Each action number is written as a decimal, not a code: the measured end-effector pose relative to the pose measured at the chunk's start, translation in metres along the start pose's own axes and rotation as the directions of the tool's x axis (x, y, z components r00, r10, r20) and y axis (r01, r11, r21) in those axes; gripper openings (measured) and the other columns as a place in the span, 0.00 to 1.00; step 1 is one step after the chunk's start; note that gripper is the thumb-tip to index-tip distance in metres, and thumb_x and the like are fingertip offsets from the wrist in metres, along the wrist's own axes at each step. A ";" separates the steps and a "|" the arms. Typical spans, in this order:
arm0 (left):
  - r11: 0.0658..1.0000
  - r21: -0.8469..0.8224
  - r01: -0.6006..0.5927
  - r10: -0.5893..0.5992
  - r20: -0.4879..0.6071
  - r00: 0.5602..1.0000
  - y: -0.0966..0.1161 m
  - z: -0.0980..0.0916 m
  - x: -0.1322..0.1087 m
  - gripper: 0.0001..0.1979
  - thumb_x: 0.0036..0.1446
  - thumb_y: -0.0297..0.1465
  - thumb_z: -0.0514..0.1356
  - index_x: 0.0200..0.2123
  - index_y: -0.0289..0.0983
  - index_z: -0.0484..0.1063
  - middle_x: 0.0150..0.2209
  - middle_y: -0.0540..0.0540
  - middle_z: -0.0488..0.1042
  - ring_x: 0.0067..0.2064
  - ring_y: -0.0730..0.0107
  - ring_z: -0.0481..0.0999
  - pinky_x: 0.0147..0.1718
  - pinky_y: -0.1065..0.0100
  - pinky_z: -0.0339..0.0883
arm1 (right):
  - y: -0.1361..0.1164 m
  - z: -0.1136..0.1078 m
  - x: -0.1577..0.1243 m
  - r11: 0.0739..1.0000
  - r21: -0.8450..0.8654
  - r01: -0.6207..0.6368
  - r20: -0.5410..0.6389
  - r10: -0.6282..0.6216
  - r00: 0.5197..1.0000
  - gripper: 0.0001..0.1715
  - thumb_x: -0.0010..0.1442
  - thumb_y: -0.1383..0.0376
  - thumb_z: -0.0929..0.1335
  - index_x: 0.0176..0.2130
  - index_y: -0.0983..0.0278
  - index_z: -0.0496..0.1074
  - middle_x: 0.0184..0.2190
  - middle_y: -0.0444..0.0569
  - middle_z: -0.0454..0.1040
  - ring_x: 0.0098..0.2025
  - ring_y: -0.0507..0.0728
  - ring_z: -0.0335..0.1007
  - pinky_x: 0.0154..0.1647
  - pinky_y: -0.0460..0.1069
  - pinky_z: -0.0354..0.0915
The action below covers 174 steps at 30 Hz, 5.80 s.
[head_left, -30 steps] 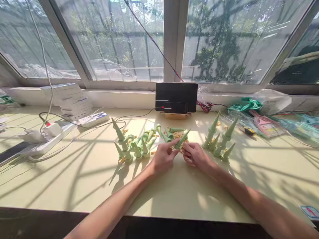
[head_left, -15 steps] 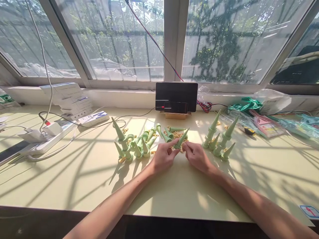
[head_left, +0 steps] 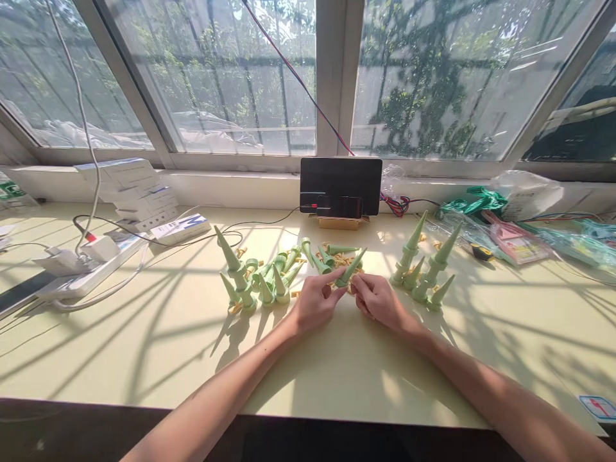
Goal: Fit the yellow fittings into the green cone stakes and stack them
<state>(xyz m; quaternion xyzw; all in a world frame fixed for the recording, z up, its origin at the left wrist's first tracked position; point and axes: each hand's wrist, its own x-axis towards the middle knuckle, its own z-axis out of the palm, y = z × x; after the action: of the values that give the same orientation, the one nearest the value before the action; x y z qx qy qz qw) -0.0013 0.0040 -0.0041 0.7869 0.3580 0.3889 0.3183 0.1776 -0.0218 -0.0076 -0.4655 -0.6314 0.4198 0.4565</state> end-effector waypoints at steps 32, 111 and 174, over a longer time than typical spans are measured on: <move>0.997 -0.052 0.063 -0.062 0.018 0.998 0.004 0.000 0.000 0.26 0.59 0.34 0.59 0.60 0.31 0.70 0.16 0.58 0.50 0.21 0.78 0.46 0.20 0.74 0.47 | 0.002 -0.001 0.002 0.995 0.061 -0.074 0.052 0.071 0.996 0.25 0.65 0.46 0.61 0.25 0.61 0.62 0.11 0.37 0.57 0.12 0.49 0.49 0.13 0.46 0.48; 0.958 -0.245 0.149 -0.117 0.141 0.983 0.007 0.001 0.003 0.26 0.61 0.38 0.58 0.61 0.34 0.70 0.14 0.57 0.57 0.15 0.80 0.53 0.16 0.75 0.52 | 0.000 0.002 0.000 0.956 -0.265 0.123 -0.024 -0.134 0.991 0.23 0.66 0.54 0.61 0.24 0.61 0.55 0.16 0.39 0.56 0.21 0.50 0.51 0.22 0.47 0.49; 0.986 -0.099 0.134 -0.156 -0.259 0.953 0.016 -0.004 0.008 0.17 0.62 0.43 0.56 0.33 0.34 0.74 0.28 0.48 0.72 0.20 0.79 0.62 0.19 0.73 0.53 | 0.000 0.002 0.002 0.949 -0.279 0.145 -0.047 -0.165 0.985 0.22 0.65 0.53 0.64 0.25 0.64 0.69 0.20 0.42 0.62 0.24 0.51 0.54 0.26 0.47 0.53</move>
<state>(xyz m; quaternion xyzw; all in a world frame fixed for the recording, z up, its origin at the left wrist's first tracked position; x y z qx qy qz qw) 0.0037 0.0026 0.0133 0.6858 0.4383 0.4806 0.3263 0.1751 -0.0202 -0.0083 -0.4877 -0.7017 0.2744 0.4410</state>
